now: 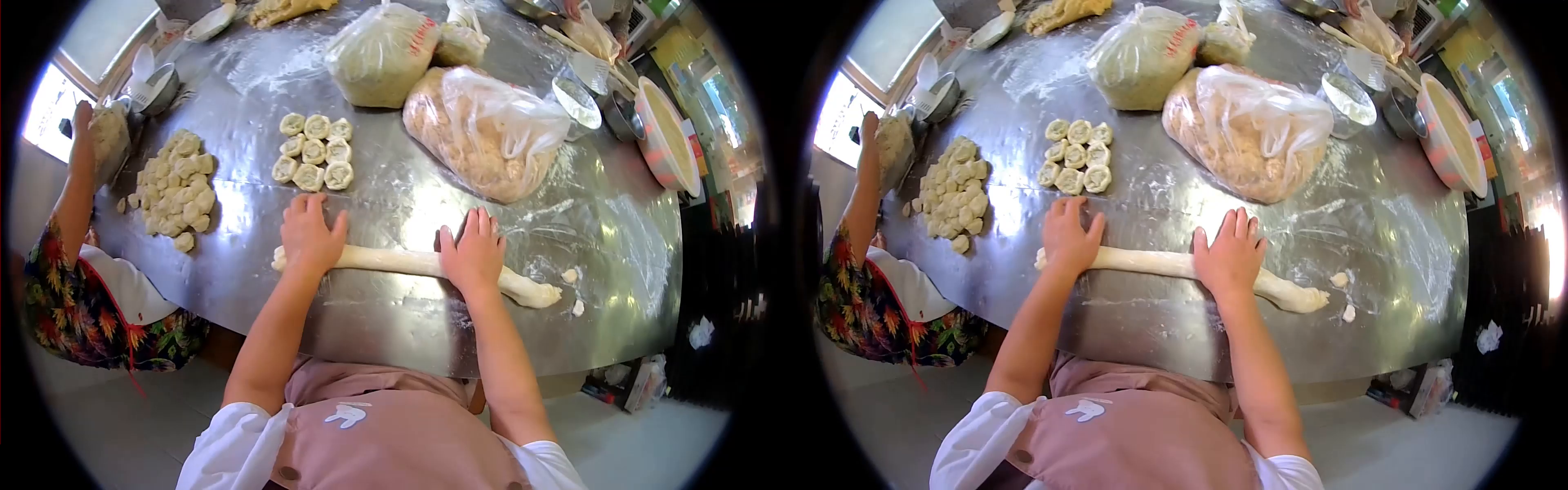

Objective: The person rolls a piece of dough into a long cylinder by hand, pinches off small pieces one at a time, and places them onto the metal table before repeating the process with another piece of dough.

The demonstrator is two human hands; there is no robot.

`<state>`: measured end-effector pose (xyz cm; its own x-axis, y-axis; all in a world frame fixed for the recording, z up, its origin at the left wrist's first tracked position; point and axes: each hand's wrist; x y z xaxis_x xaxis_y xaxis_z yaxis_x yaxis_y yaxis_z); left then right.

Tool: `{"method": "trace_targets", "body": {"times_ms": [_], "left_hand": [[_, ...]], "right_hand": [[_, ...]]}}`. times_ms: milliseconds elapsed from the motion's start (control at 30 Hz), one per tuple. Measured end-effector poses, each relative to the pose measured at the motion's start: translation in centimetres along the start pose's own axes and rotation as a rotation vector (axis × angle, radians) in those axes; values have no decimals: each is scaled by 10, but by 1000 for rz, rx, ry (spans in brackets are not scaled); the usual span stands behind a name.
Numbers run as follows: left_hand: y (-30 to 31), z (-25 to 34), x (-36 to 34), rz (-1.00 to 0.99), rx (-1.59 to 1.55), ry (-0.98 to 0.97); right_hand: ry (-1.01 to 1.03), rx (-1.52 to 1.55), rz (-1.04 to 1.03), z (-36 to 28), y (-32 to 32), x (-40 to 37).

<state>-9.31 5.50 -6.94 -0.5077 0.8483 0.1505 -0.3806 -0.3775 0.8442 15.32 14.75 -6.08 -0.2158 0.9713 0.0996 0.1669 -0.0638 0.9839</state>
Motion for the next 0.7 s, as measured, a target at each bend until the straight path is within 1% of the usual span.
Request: {"method": "trace_targets", "body": {"times_ms": [33, 67, 100, 133, 167, 200, 233, 300, 367, 433, 500, 533, 600, 633, 667, 700], "left_hand": [[3, -3, 2, 17, -7, -43], [9, -4, -12, -88, 65, -122], [20, -6, -28, -141, 39, -203], [29, -10, -49, -204, 10, -280], [34, -14, -77, -170, 46, -273], [40, -18, -105, -136, 84, -269], [43, -22, -119, -105, 124, -268], [43, -26, -110, -105, 179, -180], [39, -30, -88, -70, 208, -81], [31, -37, -47, 32, 219, 34], [33, -33, -16, 41, 219, 110], [35, -31, -10, 41, 217, 146], [39, -37, -16, -109, 134, -19], [41, -46, -24, -190, 95, -97], [42, -62, -40, -124, 140, -392], [47, -63, -48, -148, 116, -413]], "right_hand": [[75, 6, -24, 3, 4, -5], [151, 9, -51, 9, 8, -22], [227, 8, -84, 16, 12, -42], [251, 40, -64, 23, 16, -69], [273, 73, -46, 31, 19, -94], [245, 45, -42, 37, 19, -113], [214, 18, -38, 44, 19, -129], [174, -24, -19, 51, 19, -132], [169, -53, 29, 59, 12, -99], [50, -84, 56, 61, 6, -52], [-76, -114, 53, 60, 6, -17], [-46, -105, 63, 65, 5, -15], [11, -91, 75, 74, 4, -12], [147, -82, 82, 78, 10, -26], [287, -72, 83, 84, 20, -54], [432, -60, 78, 87, 29, -75]]}}
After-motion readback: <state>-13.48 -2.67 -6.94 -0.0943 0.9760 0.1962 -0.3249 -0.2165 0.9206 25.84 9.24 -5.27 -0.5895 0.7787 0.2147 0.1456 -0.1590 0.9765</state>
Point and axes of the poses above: each hand's wrist, its own x-axis towards the middle knuckle, its own y-axis out of the back of the hand, z = x × y, and after that the axes turned 7 degrees about -x, right-handed
